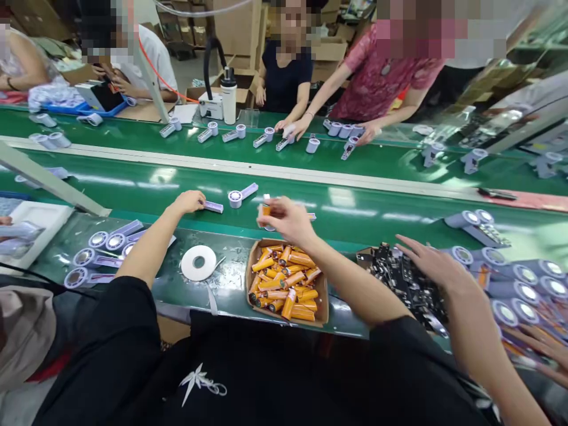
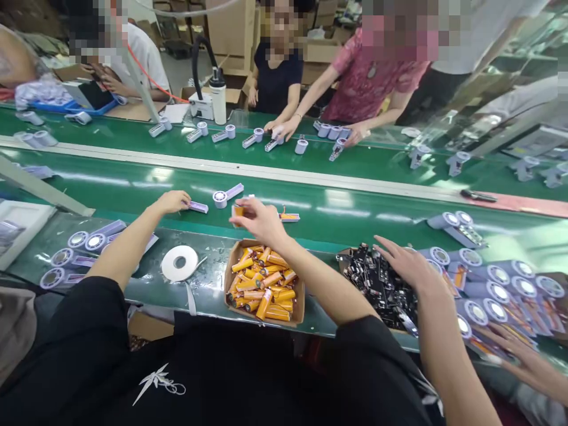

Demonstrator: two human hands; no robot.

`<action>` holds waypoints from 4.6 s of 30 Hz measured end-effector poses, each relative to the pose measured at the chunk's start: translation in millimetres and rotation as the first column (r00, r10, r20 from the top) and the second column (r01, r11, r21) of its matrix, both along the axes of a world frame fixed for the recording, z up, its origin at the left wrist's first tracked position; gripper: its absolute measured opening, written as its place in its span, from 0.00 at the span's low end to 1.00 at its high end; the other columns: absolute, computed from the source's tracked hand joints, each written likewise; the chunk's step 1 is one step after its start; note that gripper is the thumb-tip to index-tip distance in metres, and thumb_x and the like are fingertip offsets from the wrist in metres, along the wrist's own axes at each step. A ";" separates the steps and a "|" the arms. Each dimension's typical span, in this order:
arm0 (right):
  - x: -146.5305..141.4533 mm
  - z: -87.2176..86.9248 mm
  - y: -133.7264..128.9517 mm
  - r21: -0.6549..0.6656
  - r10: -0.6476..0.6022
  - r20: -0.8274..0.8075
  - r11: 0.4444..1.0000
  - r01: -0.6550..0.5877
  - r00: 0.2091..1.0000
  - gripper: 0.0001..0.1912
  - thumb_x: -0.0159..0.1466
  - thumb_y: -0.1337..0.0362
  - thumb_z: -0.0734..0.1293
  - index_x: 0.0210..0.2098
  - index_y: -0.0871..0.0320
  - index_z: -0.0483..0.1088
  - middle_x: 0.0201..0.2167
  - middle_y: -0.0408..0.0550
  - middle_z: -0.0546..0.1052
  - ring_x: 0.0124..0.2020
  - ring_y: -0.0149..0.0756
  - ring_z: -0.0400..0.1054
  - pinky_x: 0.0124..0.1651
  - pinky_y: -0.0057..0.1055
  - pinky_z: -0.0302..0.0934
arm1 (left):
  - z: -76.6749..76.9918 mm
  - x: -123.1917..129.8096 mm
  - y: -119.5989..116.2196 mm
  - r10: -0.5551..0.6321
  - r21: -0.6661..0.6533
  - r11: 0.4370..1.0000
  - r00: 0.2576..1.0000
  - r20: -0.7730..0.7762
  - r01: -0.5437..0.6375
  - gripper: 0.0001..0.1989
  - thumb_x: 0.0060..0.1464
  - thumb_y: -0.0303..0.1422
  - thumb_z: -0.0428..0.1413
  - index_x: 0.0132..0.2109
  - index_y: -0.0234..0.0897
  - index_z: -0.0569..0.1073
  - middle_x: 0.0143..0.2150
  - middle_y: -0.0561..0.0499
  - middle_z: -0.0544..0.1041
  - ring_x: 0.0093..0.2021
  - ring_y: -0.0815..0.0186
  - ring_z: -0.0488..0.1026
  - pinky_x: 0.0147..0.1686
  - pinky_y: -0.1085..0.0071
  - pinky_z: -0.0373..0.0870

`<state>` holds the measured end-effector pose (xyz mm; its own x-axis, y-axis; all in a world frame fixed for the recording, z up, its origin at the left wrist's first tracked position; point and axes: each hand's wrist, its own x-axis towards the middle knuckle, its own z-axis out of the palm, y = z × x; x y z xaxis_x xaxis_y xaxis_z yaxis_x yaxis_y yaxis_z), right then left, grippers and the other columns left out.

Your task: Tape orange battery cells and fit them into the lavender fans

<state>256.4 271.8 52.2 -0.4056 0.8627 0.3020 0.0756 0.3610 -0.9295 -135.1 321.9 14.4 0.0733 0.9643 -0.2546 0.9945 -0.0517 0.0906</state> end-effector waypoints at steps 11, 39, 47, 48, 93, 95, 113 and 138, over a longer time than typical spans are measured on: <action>-174.5 -52.0 91.7 0.139 0.100 0.734 0.946 -0.292 0.672 0.20 0.73 0.59 0.73 0.61 0.58 0.74 0.47 0.55 0.88 0.46 0.46 0.82 0.52 0.36 0.70 | -28.1 6.9 12.7 0.167 0.056 0.983 0.973 0.157 -0.177 0.16 0.66 0.45 0.58 0.54 0.49 0.83 0.56 0.48 0.86 0.56 0.54 0.81 0.56 0.64 0.72; 41.6 40.5 -76.6 0.055 0.350 0.623 0.873 -0.485 0.700 0.16 0.77 0.56 0.66 0.48 0.54 0.86 0.42 0.47 0.89 0.39 0.37 0.82 0.44 0.33 0.68 | -56.6 31.9 -271.3 -0.276 0.257 0.941 0.940 0.202 0.222 0.20 0.65 0.39 0.59 0.61 0.41 0.78 0.67 0.41 0.79 0.72 0.40 0.67 0.69 0.42 0.71; -6.5 10.2 -159.3 -0.167 0.567 0.493 0.806 -0.568 0.660 0.18 0.73 0.50 0.74 0.53 0.58 0.83 0.32 0.46 0.88 0.32 0.36 0.82 0.38 0.28 0.67 | -4.0 113.1 -287.4 -0.407 0.751 0.653 0.883 0.233 0.102 0.19 0.65 0.28 0.62 0.60 0.45 0.72 0.56 0.45 0.83 0.67 0.47 0.74 0.74 0.34 0.64; -10.7 5.8 -168.8 -0.148 0.606 0.469 0.771 -0.620 0.642 0.16 0.76 0.53 0.71 0.49 0.58 0.84 0.32 0.46 0.87 0.31 0.35 0.81 0.37 0.27 0.66 | 0.6 120.8 -288.7 -0.431 0.777 0.622 0.870 0.240 0.093 0.19 0.64 0.26 0.62 0.59 0.46 0.73 0.55 0.47 0.84 0.67 0.48 0.75 0.73 0.35 0.65; 28.6 -14.3 -155.1 -0.317 -0.089 -0.113 0.947 0.049 0.990 0.26 0.59 0.47 0.83 0.52 0.51 0.84 0.55 0.50 0.88 0.58 0.48 0.83 0.67 0.48 0.77 | 3.4 151.5 -284.4 -0.449 0.608 0.731 0.889 0.088 0.309 0.24 0.66 0.30 0.60 0.66 0.54 0.79 0.54 0.50 0.86 0.54 0.50 0.71 0.64 0.46 0.71; 38.3 -6.4 -144.5 -0.384 0.059 -0.103 0.919 -0.095 0.993 0.32 0.57 0.50 0.84 0.58 0.51 0.82 0.58 0.49 0.86 0.61 0.49 0.82 0.69 0.51 0.75 | 9.9 143.5 -279.7 -0.477 0.570 0.744 0.874 0.089 0.348 0.27 0.65 0.29 0.59 0.68 0.56 0.78 0.56 0.51 0.86 0.53 0.50 0.71 0.68 0.43 0.69; 80.1 -0.6 -127.4 -0.404 -0.225 -0.264 0.909 0.104 0.938 0.42 0.66 0.30 0.67 0.70 0.48 0.70 0.46 0.51 0.87 0.46 0.44 0.86 0.53 0.43 0.82 | -51.3 49.9 -297.8 -0.070 0.409 0.913 0.981 0.184 -0.012 0.21 0.63 0.40 0.62 0.61 0.46 0.82 0.60 0.37 0.83 0.60 0.36 0.68 0.58 0.37 0.68; 163.8 -30.8 -129.0 0.067 -0.584 -0.351 0.764 0.642 0.732 0.25 0.63 0.61 0.82 0.57 0.51 0.75 0.39 0.45 0.90 0.40 0.48 0.88 0.45 0.42 0.86 | 11.5 259.8 80.8 -0.446 0.170 0.879 0.894 -0.037 0.445 0.12 0.64 0.32 0.59 0.49 0.35 0.85 0.55 0.33 0.81 0.63 0.43 0.69 0.59 0.50 0.72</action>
<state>420.2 142.8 21.4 0.3258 0.8132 0.4823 0.0746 0.4864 -0.8705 124.7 402.7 25.9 0.5062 0.8577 -0.0895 0.8624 -0.5044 0.0439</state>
